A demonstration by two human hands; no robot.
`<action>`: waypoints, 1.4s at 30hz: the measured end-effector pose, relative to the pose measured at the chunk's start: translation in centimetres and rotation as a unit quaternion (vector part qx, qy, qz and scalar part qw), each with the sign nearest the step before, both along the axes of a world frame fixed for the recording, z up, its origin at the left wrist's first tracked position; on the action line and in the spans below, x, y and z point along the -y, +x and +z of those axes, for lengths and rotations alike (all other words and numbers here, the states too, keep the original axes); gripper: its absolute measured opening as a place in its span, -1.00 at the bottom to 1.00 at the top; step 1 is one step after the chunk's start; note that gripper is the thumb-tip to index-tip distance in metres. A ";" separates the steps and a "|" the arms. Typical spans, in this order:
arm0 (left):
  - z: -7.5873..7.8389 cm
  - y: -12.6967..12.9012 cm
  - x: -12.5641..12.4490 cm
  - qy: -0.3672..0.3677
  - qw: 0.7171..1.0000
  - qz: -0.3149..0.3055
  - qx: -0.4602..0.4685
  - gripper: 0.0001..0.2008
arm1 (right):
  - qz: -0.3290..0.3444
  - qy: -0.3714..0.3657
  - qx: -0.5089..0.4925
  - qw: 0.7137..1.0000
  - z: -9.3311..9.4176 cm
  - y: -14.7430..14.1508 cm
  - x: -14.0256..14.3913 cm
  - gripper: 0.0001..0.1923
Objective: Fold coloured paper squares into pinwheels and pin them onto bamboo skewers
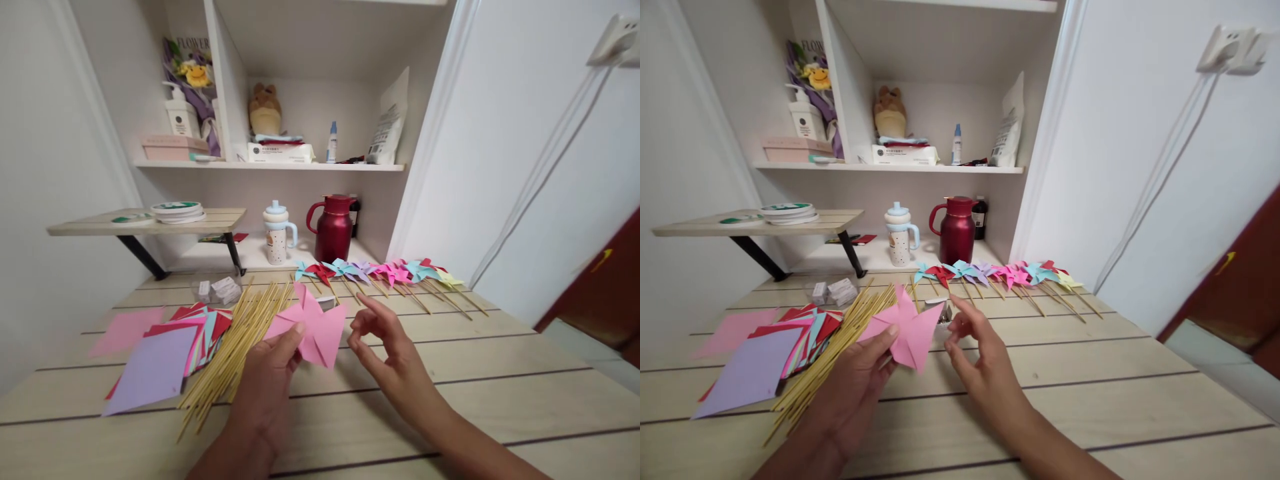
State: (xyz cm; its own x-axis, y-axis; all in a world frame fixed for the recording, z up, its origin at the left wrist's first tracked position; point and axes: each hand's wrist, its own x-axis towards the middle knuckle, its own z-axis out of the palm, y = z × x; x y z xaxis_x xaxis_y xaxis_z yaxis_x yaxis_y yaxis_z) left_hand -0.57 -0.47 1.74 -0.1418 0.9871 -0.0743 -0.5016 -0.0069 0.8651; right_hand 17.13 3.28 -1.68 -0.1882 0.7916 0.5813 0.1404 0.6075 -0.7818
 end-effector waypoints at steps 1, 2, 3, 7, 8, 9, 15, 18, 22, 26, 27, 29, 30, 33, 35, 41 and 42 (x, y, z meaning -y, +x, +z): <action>-0.1 0.0 0.0 0.000 1.000 -0.007 0.002 -0.80 | -0.003 0.048 0.033 0.998 0.1 0.0 0.2 -0.39; -0.2 0.1 0.0 -0.003 1.000 -0.015 0.005 -0.80 | -0.003 0.085 0.062 0.994 0.2 0.0 0.4 -0.38; -0.4 0.2 0.0 -0.007 1.000 -0.022 0.007 -0.79 | -0.001 0.110 0.083 0.990 0.4 -0.1 0.7 -0.39; -0.8 0.2 0.0 -0.017 0.999 -0.040 0.011 -0.78 | 0.013 0.131 0.126 0.983 1.0 -0.1 1.3 -0.54; -0.9 0.2 -0.1 -0.018 0.999 -0.041 0.010 -0.78 | 0.018 0.127 0.132 0.983 1.0 -0.1 1.3 -0.59; -0.9 0.2 -0.1 -0.018 0.999 -0.040 0.007 -0.77 | 0.022 0.123 0.137 0.983 1.0 -0.1 1.3 -0.63; -1.2 0.3 -0.1 -0.024 0.999 -0.040 -0.015 -0.76 | 0.023 0.105 0.120 0.987 0.7 -0.5 1.2 -0.79; -1.5 0.3 -0.1 -0.030 0.998 -0.044 -0.027 -0.75 | 0.017 0.088 0.109 0.990 0.9 -0.5 1.3 -0.87; -1.7 0.3 -0.1 -0.024 0.997 -0.051 -0.050 -0.74 | 0.008 0.052 0.105 0.993 1.3 -0.4 1.4 -0.89; -1.8 0.4 0.1 -0.024 0.995 -0.066 -0.064 -0.68 | -0.015 0.016 0.089 0.996 1.1 -0.5 1.5 -0.84; -1.7 0.4 0.1 -0.023 0.995 -0.065 -0.069 -0.67 | -0.018 0.011 0.087 0.996 1.0 -0.5 1.6 -0.83; -1.5 0.5 0.2 -0.019 0.995 -0.059 -0.078 -0.66 | -0.020 -0.013 0.068 0.997 0.9 -0.5 1.7 -0.84; -1.3 0.4 0.2 -0.018 0.995 -0.058 -0.079 -0.67 | -0.020 -0.036 0.042 0.998 0.8 -0.4 1.7 -0.84; -0.5 0.2 0.3 -0.027 0.996 -0.048 -0.065 -0.69 | -0.025 -0.127 -0.095 0.987 1.0 0.1 1.2 -0.78; 0.1 0.0 0.3 -0.031 0.997 -0.050 -0.053 -0.69 | -0.018 -0.174 -0.169 0.970 1.2 0.5 0.5 -0.75; -0.7 0.2 0.1 -0.024 0.995 -0.064 -0.079 -0.61 | 0.087 -0.293 -0.197 0.931 1.3 0.4 -0.3 -0.74; -1.0 0.3 0.0 -0.027 0.995 -0.060 -0.078 -0.61 | 0.100 -0.298 -0.210 0.926 1.2 0.0 0.0 -0.72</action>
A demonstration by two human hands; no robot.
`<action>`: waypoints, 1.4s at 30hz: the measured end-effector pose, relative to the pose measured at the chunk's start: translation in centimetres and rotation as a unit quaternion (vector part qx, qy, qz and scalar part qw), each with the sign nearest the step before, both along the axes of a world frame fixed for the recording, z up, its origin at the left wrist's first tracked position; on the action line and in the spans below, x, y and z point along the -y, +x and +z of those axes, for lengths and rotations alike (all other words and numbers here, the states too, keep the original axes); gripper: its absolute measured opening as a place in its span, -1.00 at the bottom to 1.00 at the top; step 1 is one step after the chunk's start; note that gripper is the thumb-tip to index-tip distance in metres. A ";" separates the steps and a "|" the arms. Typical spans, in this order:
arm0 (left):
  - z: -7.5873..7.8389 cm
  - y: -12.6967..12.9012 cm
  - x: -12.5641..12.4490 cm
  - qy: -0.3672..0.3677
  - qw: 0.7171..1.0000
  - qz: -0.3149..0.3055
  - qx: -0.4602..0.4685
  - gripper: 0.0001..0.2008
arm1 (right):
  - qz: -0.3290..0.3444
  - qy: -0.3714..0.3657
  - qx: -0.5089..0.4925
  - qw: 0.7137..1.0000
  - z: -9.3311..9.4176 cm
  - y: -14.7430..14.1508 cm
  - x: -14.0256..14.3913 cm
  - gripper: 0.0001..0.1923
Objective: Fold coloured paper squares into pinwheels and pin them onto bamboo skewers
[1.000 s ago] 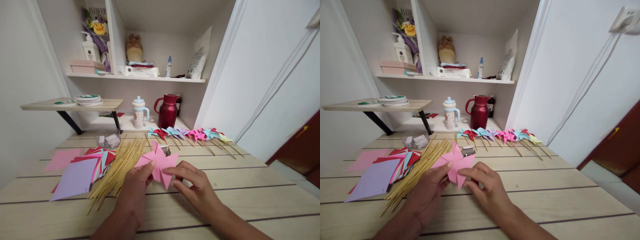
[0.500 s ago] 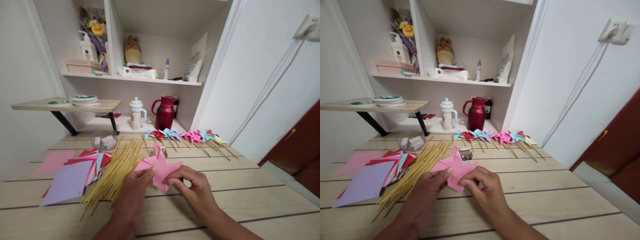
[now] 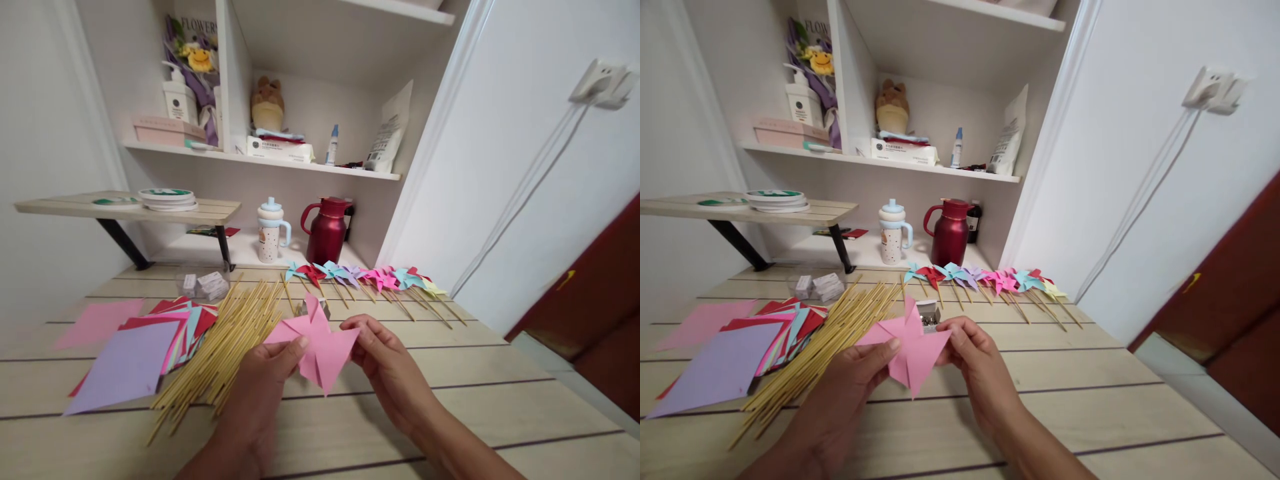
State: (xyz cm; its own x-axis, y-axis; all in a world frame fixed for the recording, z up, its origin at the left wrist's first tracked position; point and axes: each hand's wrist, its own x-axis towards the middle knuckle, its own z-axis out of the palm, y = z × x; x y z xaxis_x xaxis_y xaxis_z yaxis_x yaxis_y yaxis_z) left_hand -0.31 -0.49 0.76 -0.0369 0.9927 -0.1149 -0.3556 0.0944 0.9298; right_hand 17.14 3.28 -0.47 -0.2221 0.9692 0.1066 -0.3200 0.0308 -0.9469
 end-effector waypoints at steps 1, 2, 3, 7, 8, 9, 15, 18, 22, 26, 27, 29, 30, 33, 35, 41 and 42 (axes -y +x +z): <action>-0.3 0.1 0.0 -0.005 1.000 0.006 0.004 -0.61 | 0.003 -0.001 -0.012 1.000 -0.1 -0.4 0.3 -0.70; -0.4 0.2 0.0 -0.009 1.000 0.012 0.010 -0.61 | 0.002 0.003 -0.018 1.000 -0.2 -0.8 0.6 -0.70; -0.5 0.3 0.0 -0.012 1.000 0.016 0.016 -0.61 | 0.001 0.007 -0.018 1.000 -0.4 -1.2 0.9 -0.71; -0.3 0.7 0.3 -0.020 0.999 0.026 0.021 -0.65 | -0.018 0.027 0.001 0.999 -0.9 -1.7 1.4 -0.65; -0.1 0.7 0.4 -0.024 0.999 0.028 0.017 -0.66 | -0.028 0.040 0.008 0.999 -1.0 -1.6 1.4 -0.66; 0.0 0.7 0.4 -0.028 0.999 0.032 0.010 -0.67 | -0.036 0.057 0.017 0.998 -1.0 -1.4 1.4 -0.68; 0.4 0.7 0.5 -0.029 0.996 0.071 -0.042 -0.77 | -0.006 0.100 0.024 0.995 -0.6 -0.8 1.5 -0.64; 0.3 0.8 0.6 -0.018 0.996 0.067 -0.058 -0.78 | -0.015 0.059 0.006 0.998 -0.3 -0.9 1.4 -0.81; 0.4 0.8 0.6 -0.022 0.993 0.064 -0.096 -0.77 | -0.009 0.069 0.003 0.998 -0.5 -0.8 1.0 -0.80; 0.3 0.4 0.4 -0.020 0.988 0.071 -0.135 -0.74 | 0.002 0.090 0.007 0.996 -1.0 -0.5 0.8 -0.74; 0.3 0.3 0.3 -0.020 0.988 0.065 -0.135 -0.73 | 0.008 0.096 0.009 0.995 -1.0 -0.4 0.8 -0.75; 0.3 0.1 0.2 -0.019 0.990 0.052 -0.133 -0.72 | 0.022 0.112 0.019 0.993 -1.1 -0.2 0.7 -0.79; 0.3 0.1 0.2 -0.021 0.989 0.048 -0.137 -0.71 | 0.027 0.120 0.029 0.992 -1.0 -0.2 0.7 -0.82; 0.3 0.1 0.2 -0.024 0.986 0.053 -0.154 -0.72 | 0.038 0.132 0.065 0.988 -0.8 -0.1 0.5 -0.87; 0.3 0.3 0.2 -0.024 0.985 0.057 -0.164 -0.73 | 0.046 0.131 0.084 0.987 -0.7 -0.1 0.5 -0.89; 0.1 0.4 0.2 -0.023 0.981 0.052 -0.188 -0.71 | 0.029 0.145 0.130 0.980 -0.4 0.3 0.4 -0.95; 0.1 0.3 0.2 -0.024 0.980 0.051 -0.188 -0.71 | 0.024 0.147 0.136 0.979 -0.4 0.3 0.4 -0.94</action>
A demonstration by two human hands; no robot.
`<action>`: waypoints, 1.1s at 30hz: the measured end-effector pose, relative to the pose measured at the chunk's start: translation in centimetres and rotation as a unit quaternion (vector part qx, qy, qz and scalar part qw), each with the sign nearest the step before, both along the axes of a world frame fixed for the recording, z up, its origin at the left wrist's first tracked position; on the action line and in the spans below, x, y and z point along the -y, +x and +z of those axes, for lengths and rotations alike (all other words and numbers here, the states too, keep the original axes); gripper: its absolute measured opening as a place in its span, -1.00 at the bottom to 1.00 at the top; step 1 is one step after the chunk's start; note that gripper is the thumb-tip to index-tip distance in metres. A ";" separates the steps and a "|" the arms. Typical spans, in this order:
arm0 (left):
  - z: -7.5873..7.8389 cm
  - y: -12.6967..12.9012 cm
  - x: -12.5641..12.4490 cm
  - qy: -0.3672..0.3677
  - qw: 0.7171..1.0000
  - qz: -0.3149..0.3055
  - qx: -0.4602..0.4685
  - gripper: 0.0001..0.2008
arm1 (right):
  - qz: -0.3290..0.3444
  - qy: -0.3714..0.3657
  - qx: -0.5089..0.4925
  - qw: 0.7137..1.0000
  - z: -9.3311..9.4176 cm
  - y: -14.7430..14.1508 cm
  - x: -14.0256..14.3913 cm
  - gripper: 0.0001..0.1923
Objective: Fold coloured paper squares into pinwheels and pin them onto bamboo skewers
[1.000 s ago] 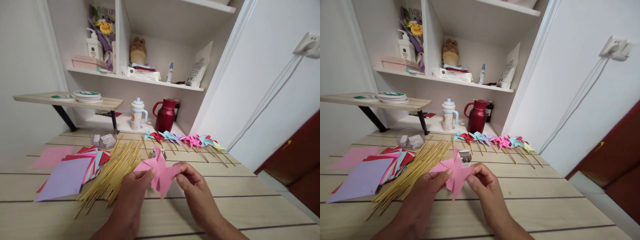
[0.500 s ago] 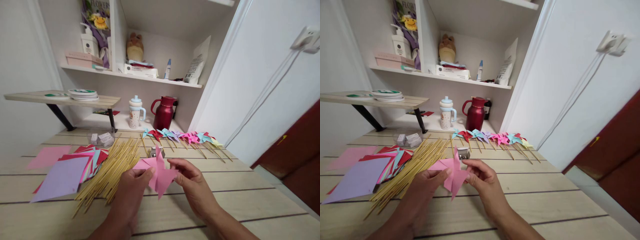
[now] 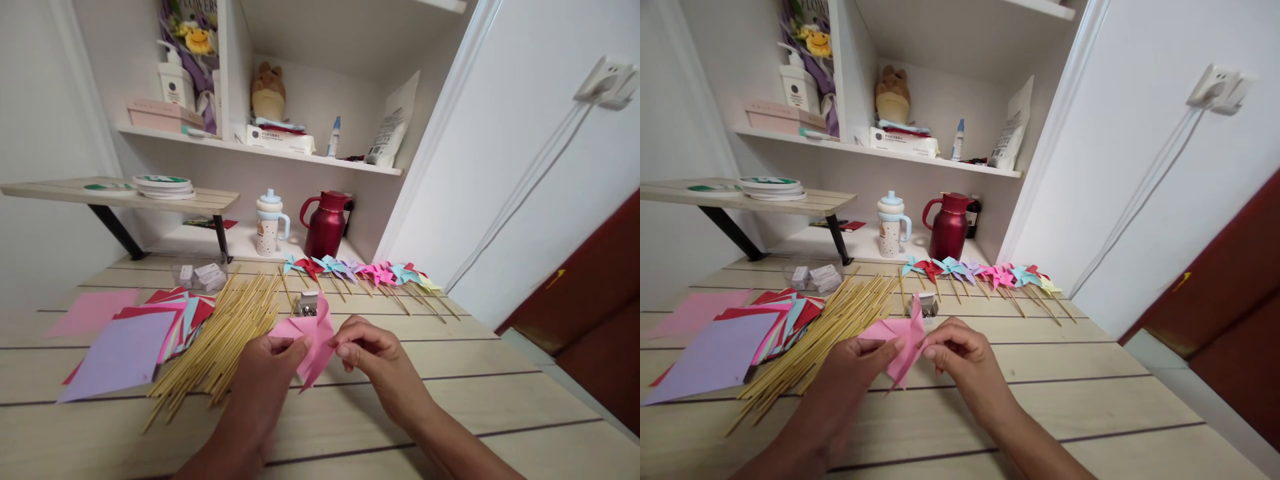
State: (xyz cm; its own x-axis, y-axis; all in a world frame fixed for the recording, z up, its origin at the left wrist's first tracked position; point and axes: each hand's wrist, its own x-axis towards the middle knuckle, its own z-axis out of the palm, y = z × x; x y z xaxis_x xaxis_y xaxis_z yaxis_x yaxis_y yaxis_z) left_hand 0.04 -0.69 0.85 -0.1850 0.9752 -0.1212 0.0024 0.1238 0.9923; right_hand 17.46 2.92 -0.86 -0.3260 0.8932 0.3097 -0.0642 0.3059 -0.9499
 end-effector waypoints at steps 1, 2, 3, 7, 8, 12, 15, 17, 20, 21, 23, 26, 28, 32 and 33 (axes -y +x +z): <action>0.0 0.0 0.0 -0.002 1.000 0.000 -0.003 -0.71 | -0.003 0.002 0.005 1.000 0.1 0.0 0.0 -0.92; 0.0 0.0 0.0 -0.003 1.000 0.002 -0.007 -0.70 | -0.005 0.003 0.010 1.000 0.1 0.1 -0.1 -0.90; 0.1 0.0 0.0 -0.004 1.000 0.003 -0.011 -0.70 | -0.007 0.003 0.014 1.000 0.2 0.1 -0.1 -0.88; -0.1 0.0 0.1 -0.009 1.000 -0.007 -0.016 -0.73 | -0.019 -0.005 0.034 0.999 0.5 0.1 -0.2 -0.87; -0.1 0.0 0.1 -0.009 1.000 -0.012 -0.016 -0.73 | -0.020 -0.005 0.040 0.999 0.5 0.1 -0.2 -0.87; -0.3 -0.1 -0.1 -0.008 0.999 -0.032 -0.018 -0.73 | -0.036 0.008 0.073 0.997 0.5 0.0 -0.3 -0.86; -0.3 -0.1 -0.1 -0.008 0.999 -0.036 -0.021 -0.74 | -0.054 0.020 0.098 0.993 0.5 0.0 -0.3 -0.85; -0.2 0.0 -0.1 -0.001 0.999 -0.035 -0.020 -0.75 | -0.063 0.028 0.108 0.992 0.5 0.0 -0.2 -0.84; -0.3 0.1 0.0 0.010 0.999 -0.035 -0.006 -0.77 | -0.074 0.037 0.120 0.989 0.5 0.0 -0.1 -0.83; -0.3 0.1 0.0 0.010 0.999 -0.034 -0.002 -0.78 | -0.078 0.038 0.123 0.989 0.6 -0.1 -0.1 -0.83; -0.3 0.1 0.1 0.009 1.000 -0.030 -0.002 -0.79 | -0.083 0.040 0.130 0.987 0.7 -0.2 0.0 -0.83; -0.2 0.1 0.1 0.009 0.999 -0.032 -0.006 -0.79 | -0.086 0.043 0.137 0.986 0.9 -0.3 0.1 -0.83; -0.2 0.1 0.0 0.008 0.999 -0.033 -0.003 -0.78 | -0.086 0.045 0.140 0.985 1.0 -0.3 0.1 -0.84; 0.0 0.2 0.0 0.005 1.000 -0.027 0.010 -0.78 | -0.087 0.044 0.146 0.984 1.2 -0.2 0.3 -0.83; 0.0 0.2 0.0 0.005 1.000 -0.024 0.011 -0.79 | -0.087 0.043 0.147 0.984 1.2 -0.2 0.3 -0.83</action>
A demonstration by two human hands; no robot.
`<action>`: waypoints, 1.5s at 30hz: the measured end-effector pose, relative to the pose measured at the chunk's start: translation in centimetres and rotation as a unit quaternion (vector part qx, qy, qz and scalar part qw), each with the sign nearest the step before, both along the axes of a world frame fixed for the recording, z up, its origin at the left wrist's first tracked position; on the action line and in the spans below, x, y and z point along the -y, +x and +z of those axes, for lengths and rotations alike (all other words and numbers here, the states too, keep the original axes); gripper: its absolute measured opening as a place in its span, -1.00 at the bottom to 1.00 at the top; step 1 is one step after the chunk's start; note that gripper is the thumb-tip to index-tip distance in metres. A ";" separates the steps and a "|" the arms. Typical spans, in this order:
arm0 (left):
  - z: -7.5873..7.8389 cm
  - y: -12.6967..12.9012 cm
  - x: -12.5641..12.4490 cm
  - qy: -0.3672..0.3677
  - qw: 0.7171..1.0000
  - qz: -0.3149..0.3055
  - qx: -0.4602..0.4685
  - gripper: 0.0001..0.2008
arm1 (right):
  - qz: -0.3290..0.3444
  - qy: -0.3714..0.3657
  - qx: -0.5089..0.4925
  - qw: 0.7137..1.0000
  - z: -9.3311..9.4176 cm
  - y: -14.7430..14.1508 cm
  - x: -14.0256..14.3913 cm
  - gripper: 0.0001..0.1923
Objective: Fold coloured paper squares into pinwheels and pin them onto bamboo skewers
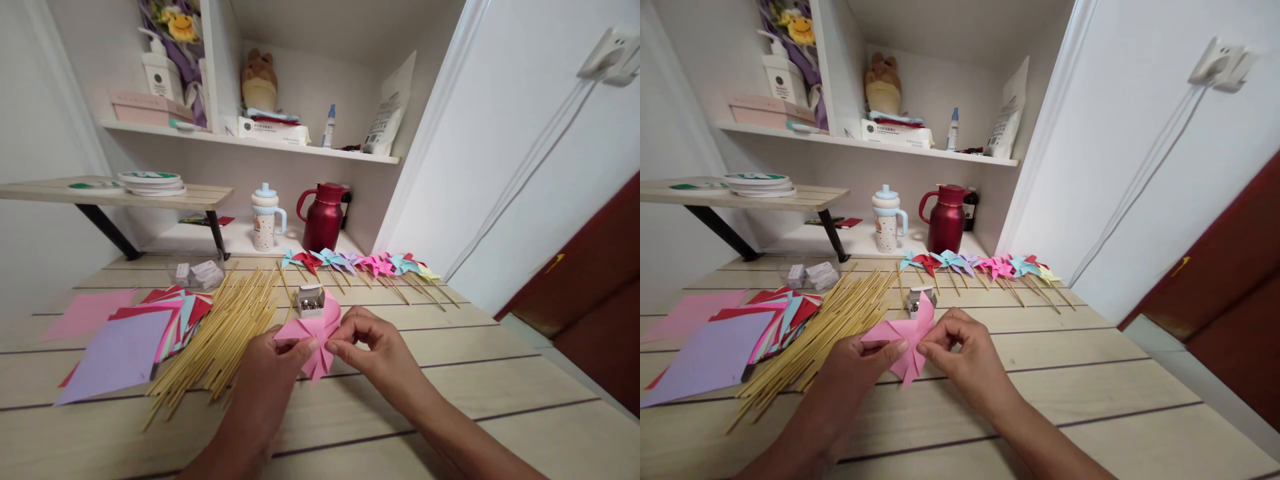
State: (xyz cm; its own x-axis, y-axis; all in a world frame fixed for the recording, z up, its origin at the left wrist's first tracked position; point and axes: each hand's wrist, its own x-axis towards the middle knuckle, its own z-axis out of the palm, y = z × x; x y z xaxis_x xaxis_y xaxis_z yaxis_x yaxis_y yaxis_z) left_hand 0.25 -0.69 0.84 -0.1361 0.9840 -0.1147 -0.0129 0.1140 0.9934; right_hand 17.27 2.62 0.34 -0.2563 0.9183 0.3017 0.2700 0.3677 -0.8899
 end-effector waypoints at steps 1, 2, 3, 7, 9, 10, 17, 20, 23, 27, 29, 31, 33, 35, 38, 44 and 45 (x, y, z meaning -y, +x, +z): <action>0.0 0.1 0.0 0.000 1.000 0.005 -0.001 -0.79 | 0.000 0.000 0.000 1.000 0.0 0.0 0.0 -0.82; 0.1 0.1 0.1 0.000 1.000 0.009 -0.003 -0.80 | 0.000 0.000 0.001 1.000 0.0 0.0 0.0 -0.82; 0.1 0.2 0.1 0.000 1.000 0.012 -0.004 -0.79 | 0.000 0.000 0.001 1.000 0.0 0.0 0.0 -0.81; 0.3 0.4 0.3 -0.004 1.000 0.018 -0.013 -0.78 | 0.003 -0.001 0.005 1.000 0.0 0.0 0.1 -0.82; 0.2 0.4 0.3 -0.008 1.000 0.021 -0.022 -0.78 | 0.003 -0.004 0.007 1.000 0.0 -0.1 0.1 -0.82; 0.1 0.4 0.3 -0.009 0.999 0.023 -0.026 -0.78 | 0.003 -0.004 0.008 1.000 0.1 -0.1 0.1 -0.82; -0.2 0.3 -0.2 -0.006 1.000 0.010 -0.013 -0.73 | 0.005 -0.007 0.011 1.000 0.3 0.0 0.2 -0.82; 0.3 0.4 0.0 -0.014 0.999 0.014 -0.025 -0.74 | 0.007 -0.011 0.010 1.000 0.3 -0.1 0.3 -0.82; 0.5 0.5 0.3 -0.023 0.999 0.016 -0.035 -0.74 | 0.011 -0.011 0.011 1.000 0.2 -0.1 0.2 -0.81; 0.2 0.4 0.3 -0.012 0.999 0.007 -0.036 -0.74 | 0.015 -0.006 0.000 1.000 -0.1 -0.1 0.1 -0.84; 0.1 0.1 0.2 -0.010 0.999 0.018 -0.046 -0.75 | 0.001 -0.008 -0.034 0.999 -0.3 0.0 0.0 -0.82; 0.2 0.0 0.1 -0.016 0.998 0.033 -0.056 -0.76 | -0.017 -0.025 -0.093 0.995 -0.5 0.2 -0.2 -0.65; 0.5 -0.1 0.1 -0.014 0.997 0.043 -0.057 -0.75 | -0.015 -0.059 -0.155 0.986 -0.6 0.3 -0.5 -0.53; 0.8 0.0 0.1 -0.006 0.999 0.040 -0.036 -0.76 | 0.016 -0.107 -0.196 0.975 -0.6 0.2 -0.6 -0.44; 0.9 0.3 0.2 -0.015 0.999 0.030 0.005 -0.79 | 0.094 -0.178 -0.222 0.954 -0.5 -0.1 -0.5 -0.34; -0.6 -0.3 -0.3 -0.035 0.992 -0.049 0.114 -0.67 | 0.131 -0.271 -0.258 0.918 -0.6 -0.9 0.0 -0.56; -0.9 -0.4 -0.5 -0.041 0.990 -0.056 0.127 -0.64 | 0.125 -0.276 -0.260 0.917 -0.6 -0.9 0.0 -0.56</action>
